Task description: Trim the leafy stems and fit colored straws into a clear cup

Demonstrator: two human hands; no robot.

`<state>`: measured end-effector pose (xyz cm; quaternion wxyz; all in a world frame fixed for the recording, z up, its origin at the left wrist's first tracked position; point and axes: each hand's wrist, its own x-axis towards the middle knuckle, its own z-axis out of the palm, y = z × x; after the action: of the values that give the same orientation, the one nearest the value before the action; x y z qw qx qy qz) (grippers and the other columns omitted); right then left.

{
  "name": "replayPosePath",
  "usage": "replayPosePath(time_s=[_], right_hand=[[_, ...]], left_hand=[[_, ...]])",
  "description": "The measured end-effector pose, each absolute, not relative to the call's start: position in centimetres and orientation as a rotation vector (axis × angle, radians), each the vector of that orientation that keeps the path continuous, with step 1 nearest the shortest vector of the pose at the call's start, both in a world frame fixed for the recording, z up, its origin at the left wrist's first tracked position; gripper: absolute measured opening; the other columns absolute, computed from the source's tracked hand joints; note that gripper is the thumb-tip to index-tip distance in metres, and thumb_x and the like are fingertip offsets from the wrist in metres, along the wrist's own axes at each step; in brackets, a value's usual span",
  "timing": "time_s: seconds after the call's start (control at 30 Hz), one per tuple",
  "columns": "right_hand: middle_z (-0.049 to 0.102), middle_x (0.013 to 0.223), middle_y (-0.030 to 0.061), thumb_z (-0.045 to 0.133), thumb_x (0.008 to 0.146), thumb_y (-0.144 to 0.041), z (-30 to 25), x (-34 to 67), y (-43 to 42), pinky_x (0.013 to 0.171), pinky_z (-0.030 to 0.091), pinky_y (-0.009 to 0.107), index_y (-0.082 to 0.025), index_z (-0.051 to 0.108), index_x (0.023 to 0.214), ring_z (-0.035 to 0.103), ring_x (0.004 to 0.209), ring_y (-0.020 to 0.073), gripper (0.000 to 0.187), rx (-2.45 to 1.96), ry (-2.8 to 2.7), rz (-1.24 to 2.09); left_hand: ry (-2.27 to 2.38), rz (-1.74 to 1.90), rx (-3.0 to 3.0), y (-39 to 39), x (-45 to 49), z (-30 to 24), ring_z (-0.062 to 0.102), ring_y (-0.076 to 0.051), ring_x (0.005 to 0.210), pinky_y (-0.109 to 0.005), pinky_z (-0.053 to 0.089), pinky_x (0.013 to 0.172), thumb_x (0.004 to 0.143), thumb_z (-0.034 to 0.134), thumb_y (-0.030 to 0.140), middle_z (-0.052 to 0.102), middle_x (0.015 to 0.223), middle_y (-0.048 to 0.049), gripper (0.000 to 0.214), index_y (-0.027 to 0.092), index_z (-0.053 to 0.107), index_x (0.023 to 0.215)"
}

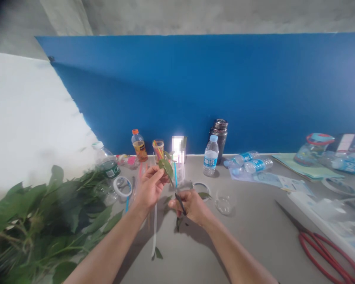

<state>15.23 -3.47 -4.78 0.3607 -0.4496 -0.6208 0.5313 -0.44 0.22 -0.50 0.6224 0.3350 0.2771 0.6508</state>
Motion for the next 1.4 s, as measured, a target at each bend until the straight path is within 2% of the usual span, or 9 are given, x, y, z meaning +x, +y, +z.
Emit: replayPosePath(time_s=[0.33,0.57,0.73,0.9,1.1,1.23,1.4], right_hand=[[0.046,0.045,-0.0014,0.078,0.067,-0.069,-5.0,15.0,-3.5,0.049,0.024,0.028,-0.019,0.054,0.048,0.035,0.047,0.0095,0.058,-1.27,-1.579,1.34],[0.064,0.062,0.0045,0.069,0.078,-0.074,-4.9,16.5,-3.4,0.051,0.033,0.025,-0.016,0.067,0.065,0.05,0.055,0.0125,0.06,-1.052,-1.793,1.334],[0.062,0.061,0.005,0.063,0.083,-0.076,-5.6,17.4,-2.8,0.049,0.026,0.026,-0.014,0.069,0.064,0.044,0.054,0.0109,0.065,-1.055,-1.74,1.245],[0.064,0.063,0.0051,0.064,0.082,-0.079,-6.0,17.6,-2.6,0.052,0.027,0.026,-0.014,0.07,0.07,0.045,0.056,0.0116,0.066,-1.008,-1.649,1.256],[0.062,0.061,0.0041,0.065,0.081,-0.08,-5.6,17.5,-2.8,0.052,0.025,0.026,-0.013,0.07,0.068,0.043,0.055,0.0106,0.068,-0.923,-1.716,1.353],[0.064,0.061,0.005,0.066,0.079,-0.082,-5.6,17.4,-2.7,0.051,0.023,0.026,-0.013,0.069,0.069,0.04,0.053,0.0098,0.07,-0.931,-1.671,1.343],[0.063,0.062,0.0049,0.065,0.079,-0.082,-5.1,17.0,-3.2,0.053,0.026,0.026,-0.013,0.069,0.069,0.044,0.056,0.011,0.07,-0.945,-1.708,1.309]], left_hand=[[0.633,1.452,0.795,0.3,-0.6,-0.5,0.062,-0.009,0.057,-0.022,0.05,0.059,0.052,0.098,0.034,0.065,0.063,0.0049,0.045,0.018,0.06,0.071],[0.643,1.478,0.751,0.7,-1.2,-0.5,0.06,-0.009,0.057,-0.022,0.049,0.058,0.053,0.096,0.031,0.064,0.063,0.0041,0.043,0.018,0.058,0.07],[0.61,1.457,0.699,1.1,-1.5,-0.6,0.057,-0.009,0.055,-0.021,0.045,0.054,0.053,0.094,0.029,0.061,0.058,0.0045,0.043,0.018,0.056,0.069],[0.606,1.312,0.762,1.3,-1.5,-1.2,0.055,-0.01,0.052,-0.022,0.043,0.049,0.057,0.092,0.033,0.061,0.06,0.0034,0.04,0.018,0.058,0.071],[0.623,1.283,0.851,1.4,-1.8,-1.3,0.054,-0.007,0.05,-0.019,0.04,0.048,0.057,0.094,0.032,0.06,0.059,0.0038,0.039,0.016,0.061,0.071],[0.568,1.315,0.812,1.4,-1.7,-1.1,0.058,-0.01,0.053,-0.02,0.045,0.05,0.057,0.096,0.029,0.062,0.059,0.0031,0.04,0.017,0.06,0.07],[0.529,1.271,0.7,1.2,-1.3,-1.1,0.063,-0.011,0.061,-0.02,0.049,0.056,0.058,0.094,0.021,0.069,0.069,-0.0015,0.036,0.015,0.064,0.076]])
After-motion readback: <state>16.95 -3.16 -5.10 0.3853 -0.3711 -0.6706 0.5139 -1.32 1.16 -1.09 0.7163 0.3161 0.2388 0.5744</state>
